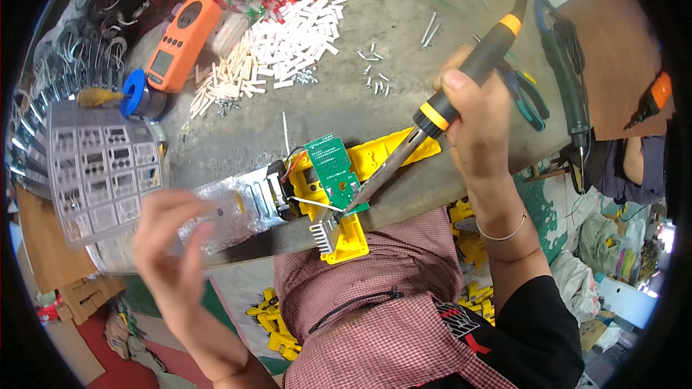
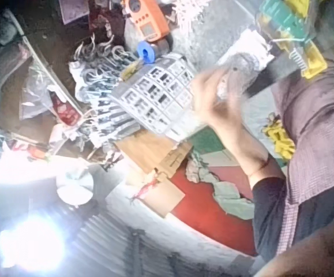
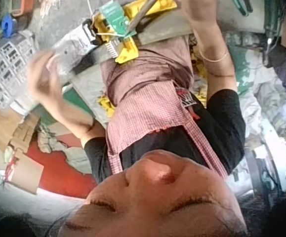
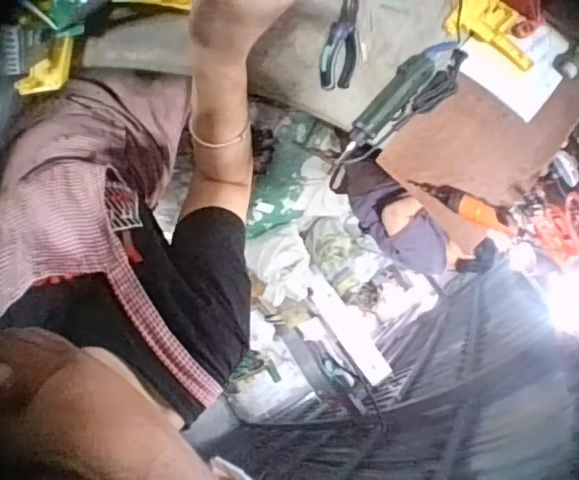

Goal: Soldering components onto a PCB and installing it into a yellow plastic housing for a handheld electronic tool.

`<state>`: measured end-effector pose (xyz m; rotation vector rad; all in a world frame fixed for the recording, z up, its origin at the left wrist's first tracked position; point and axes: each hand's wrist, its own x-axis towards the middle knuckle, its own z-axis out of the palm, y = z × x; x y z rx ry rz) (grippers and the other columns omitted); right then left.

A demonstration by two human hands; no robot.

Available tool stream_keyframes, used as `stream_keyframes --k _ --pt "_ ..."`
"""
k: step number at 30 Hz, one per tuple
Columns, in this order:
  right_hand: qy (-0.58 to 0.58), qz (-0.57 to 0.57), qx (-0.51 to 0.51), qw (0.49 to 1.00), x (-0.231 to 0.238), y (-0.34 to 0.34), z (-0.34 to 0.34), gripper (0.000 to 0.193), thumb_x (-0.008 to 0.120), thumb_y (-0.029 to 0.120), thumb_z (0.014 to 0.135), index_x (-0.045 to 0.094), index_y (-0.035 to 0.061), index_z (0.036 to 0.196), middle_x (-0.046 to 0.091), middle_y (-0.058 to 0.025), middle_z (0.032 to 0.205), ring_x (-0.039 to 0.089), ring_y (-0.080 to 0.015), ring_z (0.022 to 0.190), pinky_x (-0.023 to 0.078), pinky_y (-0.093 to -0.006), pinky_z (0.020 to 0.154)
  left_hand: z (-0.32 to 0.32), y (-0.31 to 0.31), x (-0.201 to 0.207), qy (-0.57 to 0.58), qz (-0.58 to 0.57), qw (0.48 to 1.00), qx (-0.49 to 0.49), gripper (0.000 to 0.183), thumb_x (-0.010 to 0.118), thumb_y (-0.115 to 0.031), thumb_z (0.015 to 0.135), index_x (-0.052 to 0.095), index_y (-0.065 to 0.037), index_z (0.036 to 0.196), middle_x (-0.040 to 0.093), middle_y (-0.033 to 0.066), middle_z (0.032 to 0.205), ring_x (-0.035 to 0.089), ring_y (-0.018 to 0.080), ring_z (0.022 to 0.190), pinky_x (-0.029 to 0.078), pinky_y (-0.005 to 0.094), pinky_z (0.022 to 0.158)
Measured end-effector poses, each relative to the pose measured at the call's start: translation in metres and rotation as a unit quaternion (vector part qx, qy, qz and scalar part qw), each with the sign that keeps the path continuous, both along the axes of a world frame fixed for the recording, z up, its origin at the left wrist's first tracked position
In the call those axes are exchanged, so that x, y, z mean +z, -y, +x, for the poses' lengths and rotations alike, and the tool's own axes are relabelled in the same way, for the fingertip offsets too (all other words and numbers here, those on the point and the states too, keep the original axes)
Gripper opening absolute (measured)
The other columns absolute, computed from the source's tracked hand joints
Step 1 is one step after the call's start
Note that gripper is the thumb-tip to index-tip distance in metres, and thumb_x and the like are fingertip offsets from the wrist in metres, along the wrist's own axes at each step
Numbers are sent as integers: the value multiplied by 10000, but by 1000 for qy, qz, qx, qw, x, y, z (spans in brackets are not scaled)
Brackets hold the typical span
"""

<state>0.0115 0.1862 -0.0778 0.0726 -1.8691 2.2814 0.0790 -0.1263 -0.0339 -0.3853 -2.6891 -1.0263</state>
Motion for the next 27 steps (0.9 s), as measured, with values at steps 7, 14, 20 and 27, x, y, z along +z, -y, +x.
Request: stream_keyframes --k 7,14,20,27 --pt "23 -28 -1 999 2 -1 2 136 616 155 910 544 42 888 482 30 735 440 -40 635 375 -209 554 -46 -75 -1 87 -94 972 -197 203 792 -46 594 701 -54 775 543 58 837 519 267 852 424 382 781" --pt "-17 -10 7 1000 -3 -3 -1 144 618 162 914 542 42 889 482 33 732 442 -40 645 376 -212 561 -50 -79 0 121 -120 961 -218 167 783 -38 600 697 -45 743 529 60 829 519 266 865 425 373 800" --pt "-3 -30 5 1000 -2 -5 -1 158 625 181 906 547 45 886 484 28 735 438 -43 644 371 -216 564 -50 -81 -1 121 -122 961 -216 166 781 -43 599 693 -39 740 535 63 834 527 268 877 431 374 810" --pt "-7 -50 -13 999 -2 -2 -2 158 626 185 895 552 46 877 478 25 731 427 -40 634 350 -208 551 -50 -79 0 123 -125 959 -220 167 781 -40 600 692 -42 741 544 59 845 530 267 887 434 374 812"
